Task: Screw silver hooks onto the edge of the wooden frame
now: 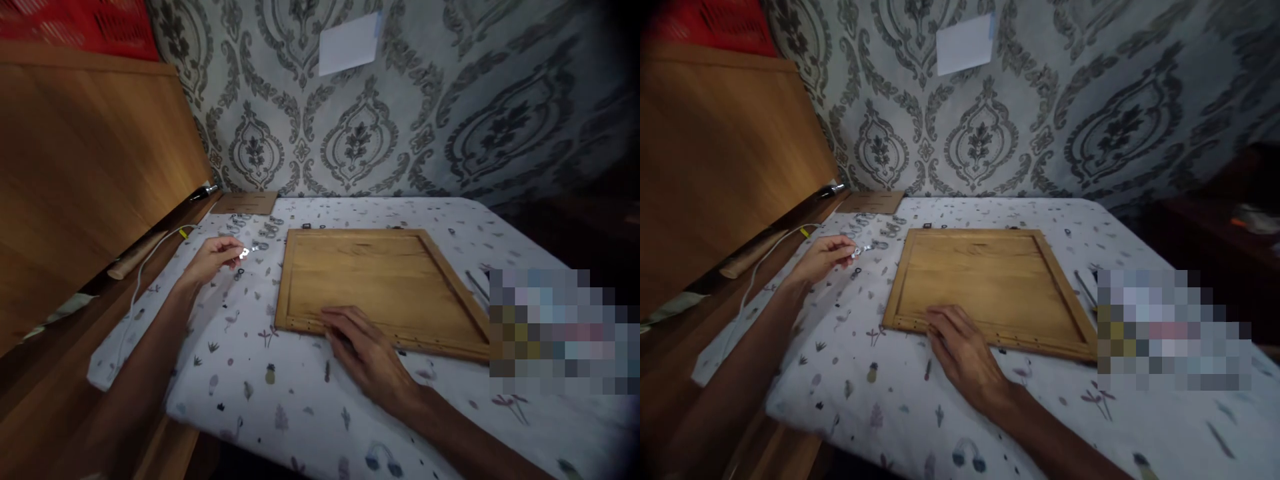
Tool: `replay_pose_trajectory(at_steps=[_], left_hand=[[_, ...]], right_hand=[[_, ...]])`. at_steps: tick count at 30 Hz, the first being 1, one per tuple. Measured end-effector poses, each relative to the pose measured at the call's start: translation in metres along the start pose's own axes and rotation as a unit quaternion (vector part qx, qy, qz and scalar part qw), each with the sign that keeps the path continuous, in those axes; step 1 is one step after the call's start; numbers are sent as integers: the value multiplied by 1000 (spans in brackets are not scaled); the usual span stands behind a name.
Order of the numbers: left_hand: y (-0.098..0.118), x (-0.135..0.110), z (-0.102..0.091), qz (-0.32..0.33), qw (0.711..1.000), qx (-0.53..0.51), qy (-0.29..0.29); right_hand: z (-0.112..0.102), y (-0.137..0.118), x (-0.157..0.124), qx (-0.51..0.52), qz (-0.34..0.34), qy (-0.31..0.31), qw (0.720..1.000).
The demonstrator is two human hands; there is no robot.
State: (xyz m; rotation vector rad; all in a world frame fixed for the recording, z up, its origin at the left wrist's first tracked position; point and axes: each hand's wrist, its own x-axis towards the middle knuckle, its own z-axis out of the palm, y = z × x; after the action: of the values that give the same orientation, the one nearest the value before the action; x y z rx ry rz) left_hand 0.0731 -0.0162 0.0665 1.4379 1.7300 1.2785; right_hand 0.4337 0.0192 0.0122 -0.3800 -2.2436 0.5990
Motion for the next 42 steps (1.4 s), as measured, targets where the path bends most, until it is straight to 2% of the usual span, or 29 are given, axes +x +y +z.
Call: replay_pose_trajectory(at_steps=[3, 6, 8, 11, 17, 21, 25, 31, 36, 42], left_hand=[[27, -10, 43, -7, 996, -50, -76], [51, -26, 75, -10, 986, -81, -144], [62, -35, 89, -15, 978, -98, -185], [71, -45, 99, -22, 962, -123, -241], [70, -53, 98, 50, 968, -89, -231], [65, -56, 100, 124, 965, -52, -226], [53, -60, 106, 166, 960, -30, -225], [33, -67, 109, 248, 940, 31, -232], [21, -65, 102, 315, 922, 75, -210], [23, -65, 85, 307, 926, 98, -198]], right_hand=[[1, 4, -5, 21, 45, 9, 999], [1, 6, -8, 54, 105, 21, 993], [-2, 4, -8, 89, 145, 22, 985], [-6, -1, -3, 168, 191, 12, 967], [-13, -9, 10, 337, 284, 3, 898], [-13, -20, 11, 395, 323, -10, 860], [-5, -30, 6, 426, 351, -49, 832], [12, -36, 2, 431, 383, -84, 813], [21, -36, 10, 416, 413, -105, 803], [20, -37, 24, 403, 441, -142, 790]])
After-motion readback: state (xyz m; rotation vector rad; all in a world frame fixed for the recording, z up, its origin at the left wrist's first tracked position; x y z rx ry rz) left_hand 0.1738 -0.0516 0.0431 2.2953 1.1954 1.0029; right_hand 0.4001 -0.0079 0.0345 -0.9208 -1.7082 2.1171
